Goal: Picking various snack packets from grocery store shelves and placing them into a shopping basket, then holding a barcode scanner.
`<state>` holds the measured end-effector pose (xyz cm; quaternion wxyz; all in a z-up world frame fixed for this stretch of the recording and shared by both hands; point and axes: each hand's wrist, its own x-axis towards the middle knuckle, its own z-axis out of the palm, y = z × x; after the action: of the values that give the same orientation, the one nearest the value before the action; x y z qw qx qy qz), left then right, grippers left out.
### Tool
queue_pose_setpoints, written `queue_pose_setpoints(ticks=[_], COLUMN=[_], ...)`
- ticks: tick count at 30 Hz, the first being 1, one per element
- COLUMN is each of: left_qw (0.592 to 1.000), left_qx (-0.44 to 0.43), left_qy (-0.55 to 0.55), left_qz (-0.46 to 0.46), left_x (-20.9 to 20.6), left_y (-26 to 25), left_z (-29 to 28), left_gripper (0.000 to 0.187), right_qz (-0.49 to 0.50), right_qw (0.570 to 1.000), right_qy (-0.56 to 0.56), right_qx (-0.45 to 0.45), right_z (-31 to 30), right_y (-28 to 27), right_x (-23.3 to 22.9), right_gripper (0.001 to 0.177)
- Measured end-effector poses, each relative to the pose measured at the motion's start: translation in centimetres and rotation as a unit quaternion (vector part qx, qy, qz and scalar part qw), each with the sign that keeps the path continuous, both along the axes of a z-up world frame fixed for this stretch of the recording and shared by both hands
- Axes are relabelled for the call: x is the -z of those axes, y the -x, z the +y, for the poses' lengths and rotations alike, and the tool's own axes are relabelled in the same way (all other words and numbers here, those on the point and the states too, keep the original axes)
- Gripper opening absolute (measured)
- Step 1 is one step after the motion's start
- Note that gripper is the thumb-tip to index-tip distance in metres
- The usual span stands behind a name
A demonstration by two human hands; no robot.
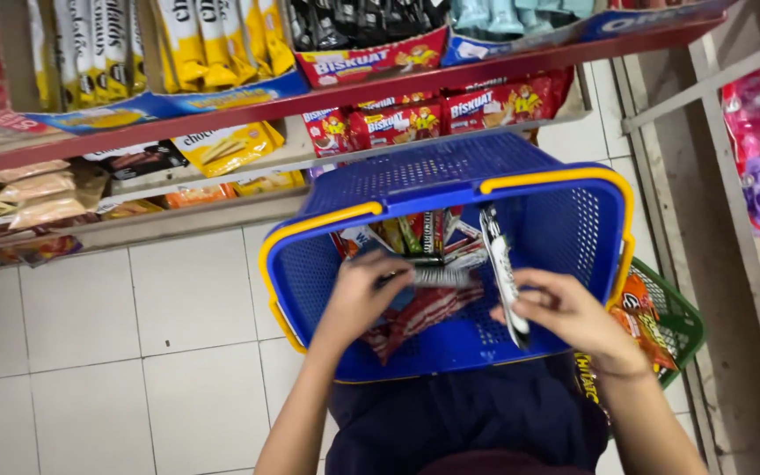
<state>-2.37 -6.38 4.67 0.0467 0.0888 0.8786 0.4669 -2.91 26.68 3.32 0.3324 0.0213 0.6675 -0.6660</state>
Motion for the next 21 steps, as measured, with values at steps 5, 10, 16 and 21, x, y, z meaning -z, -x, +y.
queue_pose_setpoints(ticks=[5, 10, 16, 21], left_qw=[0.945, 0.849, 0.833, 0.89], left_qx=[-0.159, -0.252, -0.285, -0.351], left_qy=[-0.251, -0.455, -0.474, -0.252], left_qz=[-0.134, -0.097, -0.001, 0.147], left_x=[0.0, 0.1, -4.7, -9.6], left_y=[-4.9, -6.8, -5.0, 0.9], left_z=[-4.6, -4.0, -2.0, -2.4], left_gripper=[0.016, 0.018, 0.013, 0.012], right_qz=[0.033, 0.129, 0.318, 0.453], right_qw=[0.996, 0.989, 0.945, 0.891], right_qy=[0.07, -0.052, -0.034, -0.044], right_qx=[-0.049, 0.04, 0.062, 0.004], right_z=[3.1, 0.4, -8.2, -11.9], right_y=[0.7, 5.1, 12.3, 21.2], right_x=[-3.7, -9.2, -16.7, -14.8], right_gripper=[0.042, 0.041, 0.052, 0.047])
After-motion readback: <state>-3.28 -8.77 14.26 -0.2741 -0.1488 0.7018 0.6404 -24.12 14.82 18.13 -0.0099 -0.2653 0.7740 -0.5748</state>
